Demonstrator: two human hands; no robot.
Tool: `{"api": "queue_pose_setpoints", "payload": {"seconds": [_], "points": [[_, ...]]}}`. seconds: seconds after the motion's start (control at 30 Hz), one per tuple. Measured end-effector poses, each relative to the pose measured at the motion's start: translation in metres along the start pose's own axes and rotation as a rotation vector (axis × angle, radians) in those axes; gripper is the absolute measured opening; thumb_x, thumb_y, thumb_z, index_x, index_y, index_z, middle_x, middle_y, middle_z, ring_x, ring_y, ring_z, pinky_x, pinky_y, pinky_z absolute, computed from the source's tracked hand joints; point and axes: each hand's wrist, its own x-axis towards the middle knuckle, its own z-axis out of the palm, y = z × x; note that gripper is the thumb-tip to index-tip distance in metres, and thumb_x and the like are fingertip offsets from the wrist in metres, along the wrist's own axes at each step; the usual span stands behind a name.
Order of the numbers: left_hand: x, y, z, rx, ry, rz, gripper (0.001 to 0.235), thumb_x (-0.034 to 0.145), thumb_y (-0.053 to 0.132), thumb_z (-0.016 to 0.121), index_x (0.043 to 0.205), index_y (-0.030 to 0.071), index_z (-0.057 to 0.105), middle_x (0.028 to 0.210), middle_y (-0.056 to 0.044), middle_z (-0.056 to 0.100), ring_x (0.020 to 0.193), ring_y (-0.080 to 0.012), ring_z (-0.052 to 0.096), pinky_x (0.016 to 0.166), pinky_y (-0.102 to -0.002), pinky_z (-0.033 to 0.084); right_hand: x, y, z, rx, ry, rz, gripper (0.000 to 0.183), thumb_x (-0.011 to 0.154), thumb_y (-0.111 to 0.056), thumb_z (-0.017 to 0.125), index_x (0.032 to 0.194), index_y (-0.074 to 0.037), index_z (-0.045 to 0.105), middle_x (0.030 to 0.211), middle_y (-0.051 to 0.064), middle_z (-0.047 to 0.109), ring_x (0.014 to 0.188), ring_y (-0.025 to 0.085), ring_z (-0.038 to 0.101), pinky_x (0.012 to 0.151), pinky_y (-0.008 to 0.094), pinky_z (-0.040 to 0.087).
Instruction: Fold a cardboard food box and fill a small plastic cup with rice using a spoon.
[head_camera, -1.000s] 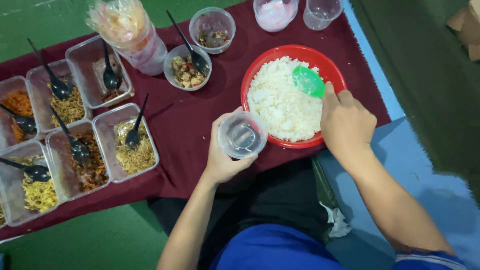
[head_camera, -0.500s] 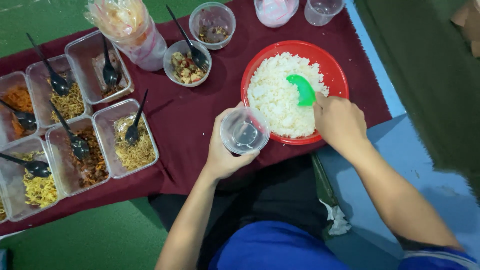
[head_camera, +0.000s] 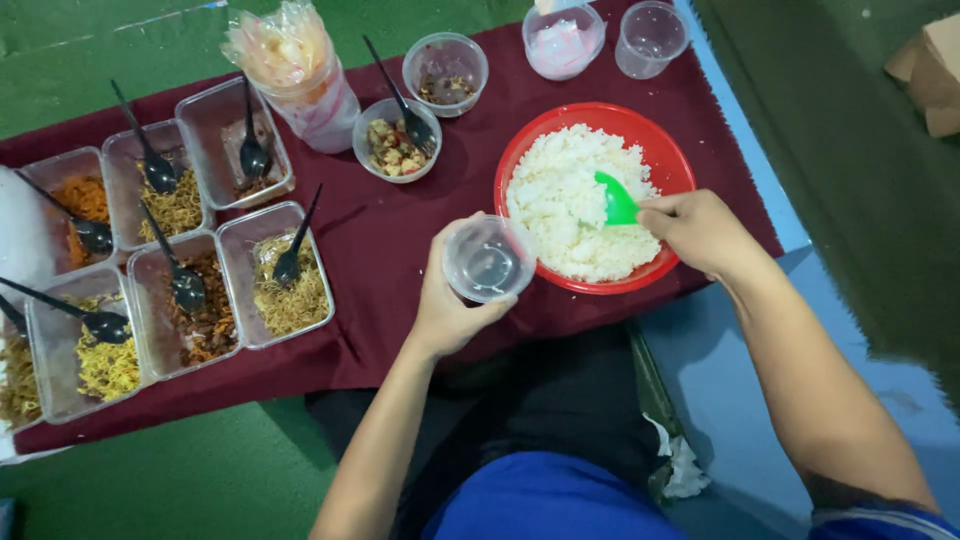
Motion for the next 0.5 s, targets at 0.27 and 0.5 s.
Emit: {"api": "queue_pose_setpoints", "payload": {"seconds": [0.27, 0.5], "points": [[-0.005, -0.026, -0.026, 0.143, 0.144, -0.029, 0.102, 0.059, 0.007, 0.098, 0.145, 0.006, 0.043, 0.140, -0.017, 0.055, 0.130, -0.0284, 0.057, 0.112, -0.043, 0.049, -0.059, -0.081, -0.010, 0.132, 0.001, -0.085, 0.031, 0.096, -0.014, 0.066, 0.125, -0.009, 0.076, 0.098, 0.026, 0.074, 0.098, 0.025, 0.066, 0.081, 0.042, 0.053], [-0.008, -0.038, -0.025, 0.090, 0.225, -0.125, 0.108, 0.053, 0.002, 0.100, 0.145, 0.007, 0.045, 0.139, -0.019, 0.057, 0.130, -0.0321, 0.057, 0.111, -0.044, 0.050, -0.080, -0.131, 0.051, -0.070, -0.053, -0.273, 0.030, 0.101, -0.026, 0.065, 0.128, -0.019, 0.076, 0.119, 0.014, 0.075, 0.114, 0.042, 0.067, 0.093, 0.054, 0.053]]}}
